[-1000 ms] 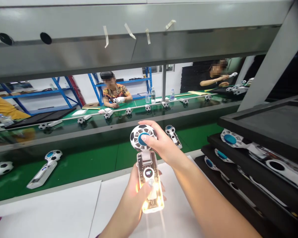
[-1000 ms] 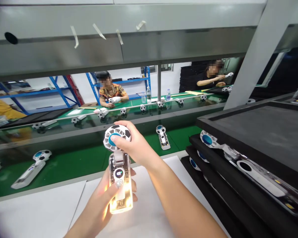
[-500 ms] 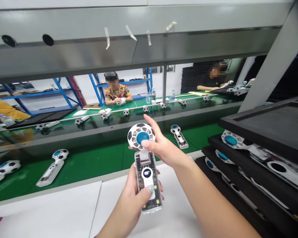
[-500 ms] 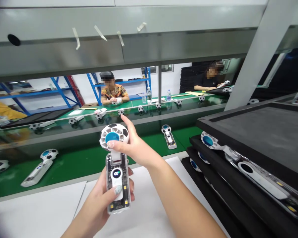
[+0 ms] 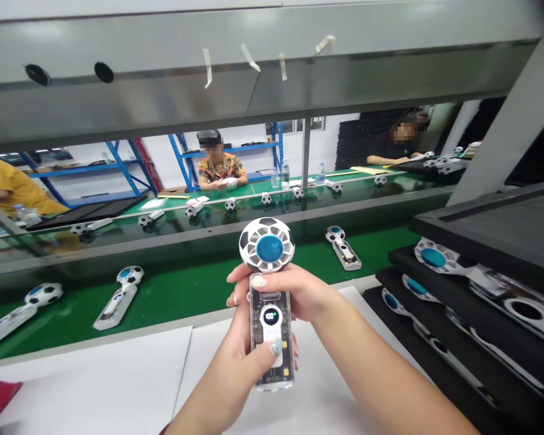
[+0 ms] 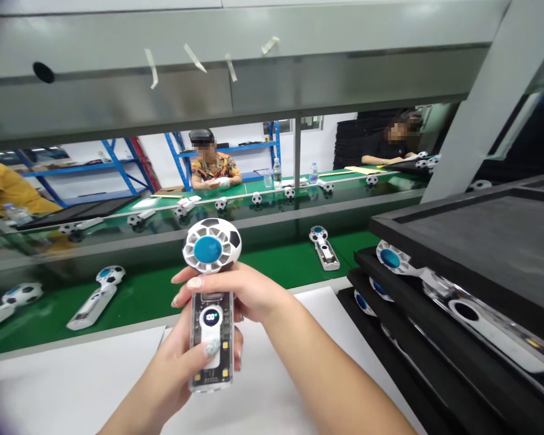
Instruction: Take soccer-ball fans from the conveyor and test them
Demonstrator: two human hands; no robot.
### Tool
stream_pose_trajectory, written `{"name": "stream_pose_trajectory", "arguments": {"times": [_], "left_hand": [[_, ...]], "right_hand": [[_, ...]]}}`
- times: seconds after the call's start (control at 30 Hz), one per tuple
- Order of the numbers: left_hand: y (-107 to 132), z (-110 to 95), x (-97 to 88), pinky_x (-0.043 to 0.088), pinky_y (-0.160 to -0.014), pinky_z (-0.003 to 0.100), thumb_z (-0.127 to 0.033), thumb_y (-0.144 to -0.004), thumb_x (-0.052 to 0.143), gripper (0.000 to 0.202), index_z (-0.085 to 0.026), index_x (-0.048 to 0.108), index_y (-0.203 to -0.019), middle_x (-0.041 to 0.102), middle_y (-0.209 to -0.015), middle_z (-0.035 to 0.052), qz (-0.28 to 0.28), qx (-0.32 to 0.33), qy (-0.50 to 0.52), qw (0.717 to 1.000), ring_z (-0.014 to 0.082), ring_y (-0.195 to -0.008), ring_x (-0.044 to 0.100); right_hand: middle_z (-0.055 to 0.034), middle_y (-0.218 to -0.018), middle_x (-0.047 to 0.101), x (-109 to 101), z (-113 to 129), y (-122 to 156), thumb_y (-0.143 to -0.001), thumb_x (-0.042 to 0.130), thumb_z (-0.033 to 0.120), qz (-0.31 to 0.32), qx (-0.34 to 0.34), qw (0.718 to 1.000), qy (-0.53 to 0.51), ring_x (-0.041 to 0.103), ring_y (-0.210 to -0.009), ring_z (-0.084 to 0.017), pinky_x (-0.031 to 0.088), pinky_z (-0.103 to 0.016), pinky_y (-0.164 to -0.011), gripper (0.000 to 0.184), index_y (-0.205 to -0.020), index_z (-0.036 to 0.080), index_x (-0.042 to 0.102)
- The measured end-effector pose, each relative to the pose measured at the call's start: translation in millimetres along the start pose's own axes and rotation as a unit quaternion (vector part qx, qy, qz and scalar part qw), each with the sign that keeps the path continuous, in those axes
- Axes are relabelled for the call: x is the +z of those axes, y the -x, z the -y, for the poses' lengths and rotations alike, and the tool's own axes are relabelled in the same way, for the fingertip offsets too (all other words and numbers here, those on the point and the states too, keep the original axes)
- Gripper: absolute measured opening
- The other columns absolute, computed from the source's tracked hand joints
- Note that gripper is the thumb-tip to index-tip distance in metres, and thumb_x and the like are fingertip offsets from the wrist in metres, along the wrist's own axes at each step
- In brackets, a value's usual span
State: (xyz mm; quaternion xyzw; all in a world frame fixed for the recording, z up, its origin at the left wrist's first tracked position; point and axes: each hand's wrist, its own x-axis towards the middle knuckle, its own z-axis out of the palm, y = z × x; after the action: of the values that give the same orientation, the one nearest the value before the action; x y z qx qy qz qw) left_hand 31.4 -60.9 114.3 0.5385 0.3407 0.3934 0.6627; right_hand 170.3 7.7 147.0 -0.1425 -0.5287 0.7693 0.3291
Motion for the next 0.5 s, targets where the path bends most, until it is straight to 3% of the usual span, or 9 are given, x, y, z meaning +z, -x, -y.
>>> {"name": "stream_pose_trajectory", "arguments": {"times": [0.3,0.4,0.5], "left_hand": [[-2,10,-3.7,0.047,-0.061,0.029,-0.042,-0.08,0.06,0.058,-0.022,0.027,-0.124,0.061,-0.082,0.0073,0.004,0.037,0.006,0.999,0.0204,-0.073,0.058],[-1,6,-1.3,0.049,-0.064,0.031,-0.041,-0.081,0.06,0.068,-0.023,0.019,-0.132,0.061,-0.082,0.0065,0.023,0.023,0.021,0.999,0.0207,-0.074,0.059],[0,0,-2.0,0.049,-0.077,0.036,-0.039,-0.082,0.059,0.075,-0.027,0.012,-0.139,0.059,-0.106,0.0108,0.038,0.03,-0.004,0.999,0.0239,-0.093,0.058]], "right_hand": [[-0.0022,-0.076,0.065,5,-8,-5,-0.063,0.074,0.034,-0.061,-0.028,0.997,-0.022,0.061,-0.079,-0.018,0.047,-0.028,-0.073,0.028,-0.082,0.017,0.063],[-0.0018,-0.08,0.066,4,-9,-2,-0.066,0.073,0.034,-0.058,-0.023,0.998,-0.016,0.061,-0.08,-0.017,0.048,-0.028,-0.074,0.026,-0.085,0.018,0.064],[-0.0028,-0.082,0.066,3,-3,7,-0.067,0.073,0.034,-0.07,-0.022,0.997,0.029,0.062,-0.082,-0.019,0.049,-0.03,-0.072,0.029,-0.09,0.018,0.064]]}}
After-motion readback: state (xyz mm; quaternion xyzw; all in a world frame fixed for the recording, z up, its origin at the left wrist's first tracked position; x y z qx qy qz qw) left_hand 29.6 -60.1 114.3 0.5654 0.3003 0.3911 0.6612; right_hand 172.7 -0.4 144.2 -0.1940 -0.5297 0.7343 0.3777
